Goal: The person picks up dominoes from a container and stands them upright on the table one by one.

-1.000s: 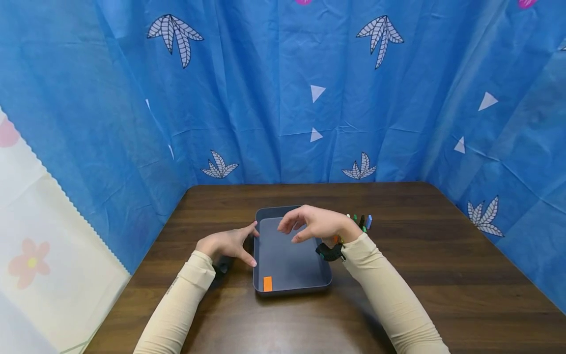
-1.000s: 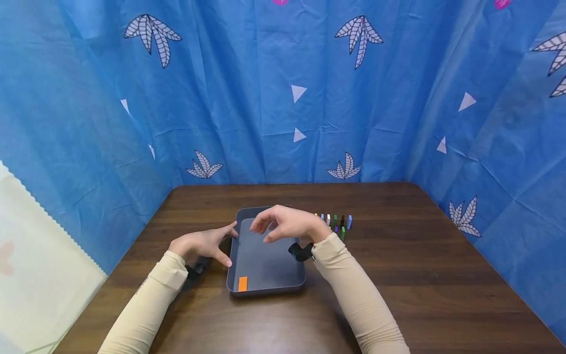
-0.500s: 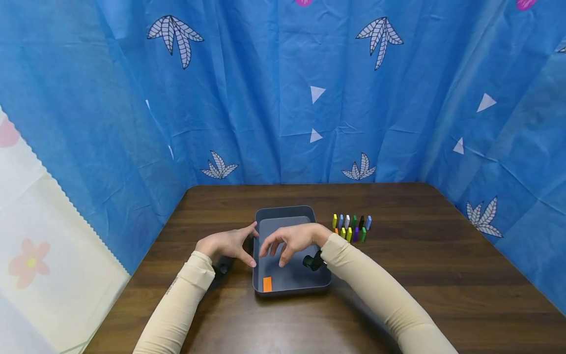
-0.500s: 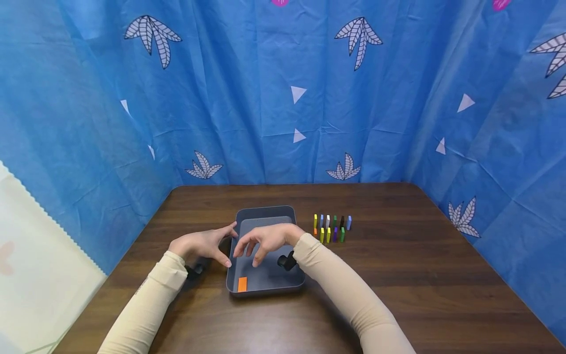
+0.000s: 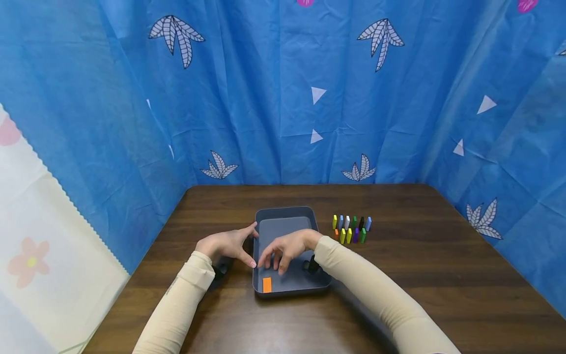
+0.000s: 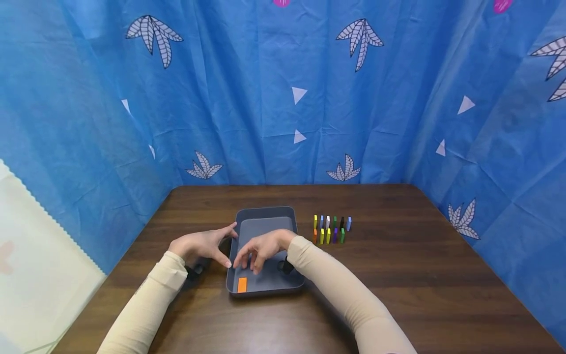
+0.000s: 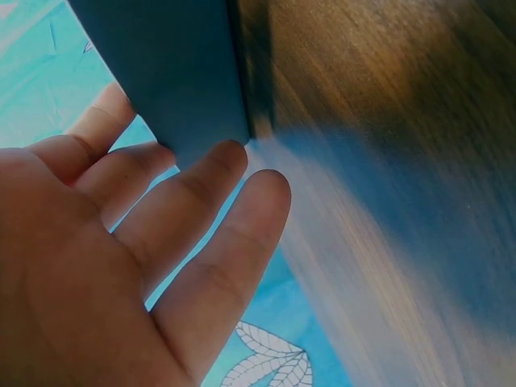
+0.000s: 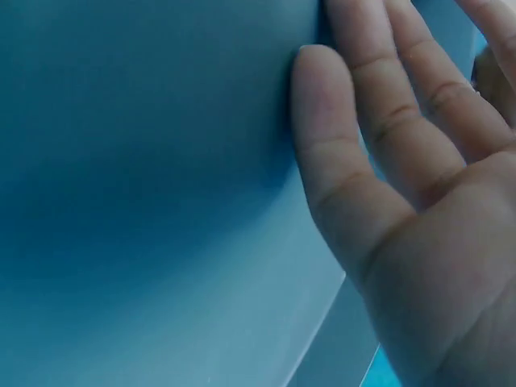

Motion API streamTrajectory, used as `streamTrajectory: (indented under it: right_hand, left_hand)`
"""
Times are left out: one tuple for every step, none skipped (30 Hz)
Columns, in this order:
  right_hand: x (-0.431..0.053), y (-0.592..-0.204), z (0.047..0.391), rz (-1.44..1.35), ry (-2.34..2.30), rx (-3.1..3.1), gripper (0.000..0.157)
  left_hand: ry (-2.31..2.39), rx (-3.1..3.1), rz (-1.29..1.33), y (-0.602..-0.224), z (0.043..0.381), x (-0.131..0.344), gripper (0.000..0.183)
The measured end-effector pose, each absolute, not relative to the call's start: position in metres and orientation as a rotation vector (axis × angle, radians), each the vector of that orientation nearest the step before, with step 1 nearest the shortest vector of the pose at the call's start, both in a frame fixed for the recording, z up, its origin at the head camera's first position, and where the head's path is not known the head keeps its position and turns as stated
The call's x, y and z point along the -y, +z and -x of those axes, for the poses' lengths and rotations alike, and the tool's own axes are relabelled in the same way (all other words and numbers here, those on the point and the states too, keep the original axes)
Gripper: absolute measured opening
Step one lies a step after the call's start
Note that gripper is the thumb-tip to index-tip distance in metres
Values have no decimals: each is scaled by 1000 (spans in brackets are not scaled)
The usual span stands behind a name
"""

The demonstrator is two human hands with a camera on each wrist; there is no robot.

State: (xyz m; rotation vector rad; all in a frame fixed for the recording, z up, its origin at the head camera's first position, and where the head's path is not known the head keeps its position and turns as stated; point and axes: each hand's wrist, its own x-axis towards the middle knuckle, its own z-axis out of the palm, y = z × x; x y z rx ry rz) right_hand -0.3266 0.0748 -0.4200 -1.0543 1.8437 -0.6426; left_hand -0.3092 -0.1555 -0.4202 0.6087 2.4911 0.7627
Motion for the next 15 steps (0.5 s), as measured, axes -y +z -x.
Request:
streamTrajectory:
  right_hand:
    - [-73,-422,326,1054,-624,-1838,56]
    - [-72,-423,326,1058,-603,-1836,56]
    - [-70,-424,326,1066,-582,-1834,56]
    - [-69,-425,326,1075,-560,-1832,56]
    - [-68,-425,325,1083,-540,-1827,55]
    - [-66,-425,325,1097,-517,-1825,55]
    - [-65,-425,324,1108,-499,-1821,54]
    - [-64,-425,324,1118,-483,-1818,53]
    - [-63,-425,324,1126,-472,-1813,52]
    - [-62,-426,324,1134,-458,-1814,51]
    - [-61,-426,323,1137,-449,-1819,51]
    - [-60,-427,323,1139,-445,-1827,50]
    - [-60,-428,323,1143,-440,-1836,49]
    - [-59,-429,323,1146,-437,-1847,48]
    - [-58,-431,323,1152,-433,-1859,47]
  left_hand:
    - [755,-2492,-617,-421,309,156,131]
    - [746,-2494,-625,-421,309,156,131]
    - [742,-2495,-636,-422,310,157,130]
    - [739,-2496,-645,-422,310,157,130]
    - [737,-2497,-651,-422,310,157,129]
    - [733,-2499,-656,-422,310,157,129]
    - [733,-2499,-662,-421,310,157,128]
    - [735,-2498,-663,-421,310,157,127]
    - [741,-2495,-660,-421,310,157,126]
    - [742,-2493,-657,-421,310,157,126]
    - [749,-2488,-651,-421,310,157,125]
    - [756,-2483,-648,-420,310,157,125]
    - [761,-2480,-648,-420,310,157,124]
    - [760,-2480,-647,-420,309,157,125]
    - [759,-2479,-645,-420,309,157,125]
